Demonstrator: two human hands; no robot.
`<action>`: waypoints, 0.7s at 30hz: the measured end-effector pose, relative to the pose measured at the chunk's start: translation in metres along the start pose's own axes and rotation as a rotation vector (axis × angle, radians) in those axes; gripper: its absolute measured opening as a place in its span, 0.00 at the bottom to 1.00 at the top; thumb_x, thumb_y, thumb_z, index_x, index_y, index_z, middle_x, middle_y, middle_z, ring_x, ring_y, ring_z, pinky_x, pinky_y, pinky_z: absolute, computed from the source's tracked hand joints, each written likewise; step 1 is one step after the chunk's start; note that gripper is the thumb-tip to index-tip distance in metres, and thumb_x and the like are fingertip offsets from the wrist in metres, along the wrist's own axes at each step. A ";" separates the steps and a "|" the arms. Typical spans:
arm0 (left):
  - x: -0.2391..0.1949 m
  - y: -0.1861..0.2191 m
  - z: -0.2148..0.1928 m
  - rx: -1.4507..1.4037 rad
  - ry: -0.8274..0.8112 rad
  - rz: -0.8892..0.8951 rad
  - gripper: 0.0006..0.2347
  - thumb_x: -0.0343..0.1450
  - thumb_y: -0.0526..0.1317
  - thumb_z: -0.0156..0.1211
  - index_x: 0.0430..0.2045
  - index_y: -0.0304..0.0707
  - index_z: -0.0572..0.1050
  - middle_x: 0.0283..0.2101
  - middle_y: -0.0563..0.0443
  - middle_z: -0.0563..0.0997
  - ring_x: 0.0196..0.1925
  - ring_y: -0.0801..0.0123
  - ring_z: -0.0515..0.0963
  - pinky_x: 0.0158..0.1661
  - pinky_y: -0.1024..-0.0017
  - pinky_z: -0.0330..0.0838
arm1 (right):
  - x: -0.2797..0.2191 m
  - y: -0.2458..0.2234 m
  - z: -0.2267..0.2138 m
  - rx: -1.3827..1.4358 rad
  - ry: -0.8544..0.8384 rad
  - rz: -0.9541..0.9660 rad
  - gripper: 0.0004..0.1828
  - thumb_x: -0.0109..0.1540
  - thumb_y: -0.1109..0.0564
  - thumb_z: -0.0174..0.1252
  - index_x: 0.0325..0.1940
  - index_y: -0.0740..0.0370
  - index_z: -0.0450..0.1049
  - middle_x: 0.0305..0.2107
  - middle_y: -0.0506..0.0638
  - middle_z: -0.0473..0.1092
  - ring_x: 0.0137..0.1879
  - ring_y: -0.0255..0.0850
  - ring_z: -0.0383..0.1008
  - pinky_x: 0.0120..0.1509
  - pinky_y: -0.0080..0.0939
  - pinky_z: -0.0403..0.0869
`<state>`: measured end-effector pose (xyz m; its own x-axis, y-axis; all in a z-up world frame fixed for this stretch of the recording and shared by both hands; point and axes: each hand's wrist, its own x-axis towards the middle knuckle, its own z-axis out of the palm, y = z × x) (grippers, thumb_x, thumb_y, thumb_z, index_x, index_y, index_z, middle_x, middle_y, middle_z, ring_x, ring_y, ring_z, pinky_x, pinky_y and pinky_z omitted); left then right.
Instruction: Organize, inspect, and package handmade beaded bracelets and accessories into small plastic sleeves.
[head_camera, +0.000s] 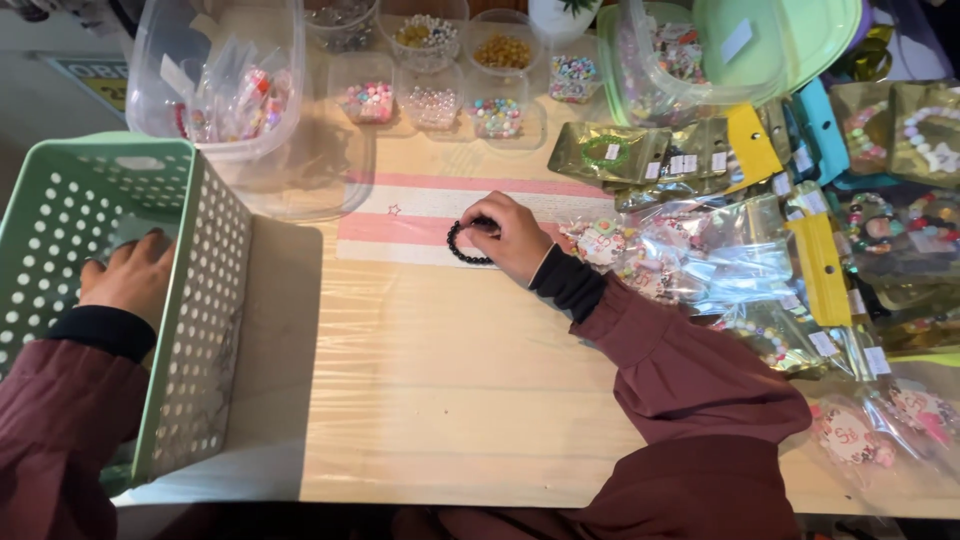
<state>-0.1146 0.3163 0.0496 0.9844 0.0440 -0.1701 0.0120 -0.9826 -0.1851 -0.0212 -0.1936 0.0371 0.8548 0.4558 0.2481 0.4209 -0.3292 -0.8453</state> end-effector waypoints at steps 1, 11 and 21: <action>0.005 -0.001 0.007 0.059 -0.039 -0.006 0.32 0.68 0.45 0.59 0.71 0.60 0.56 0.72 0.44 0.62 0.72 0.51 0.64 0.60 0.40 0.64 | 0.000 -0.002 -0.001 -0.002 -0.013 0.000 0.07 0.62 0.64 0.61 0.44 0.66 0.76 0.39 0.49 0.69 0.41 0.35 0.74 0.47 0.34 0.75; 0.019 -0.032 0.053 0.327 0.395 -0.139 0.08 0.78 0.42 0.56 0.47 0.58 0.81 0.53 0.50 0.71 0.55 0.56 0.72 0.58 0.58 0.67 | 0.000 -0.002 -0.002 -0.010 -0.046 0.002 0.08 0.62 0.63 0.61 0.45 0.66 0.76 0.41 0.50 0.69 0.45 0.37 0.76 0.51 0.35 0.77; 0.021 -0.008 0.007 0.737 0.712 -0.248 0.08 0.77 0.43 0.57 0.46 0.45 0.77 0.56 0.45 0.72 0.58 0.56 0.75 0.58 0.59 0.73 | 0.000 -0.004 -0.004 -0.010 -0.056 -0.013 0.08 0.62 0.63 0.61 0.45 0.66 0.76 0.41 0.50 0.69 0.46 0.38 0.76 0.52 0.36 0.77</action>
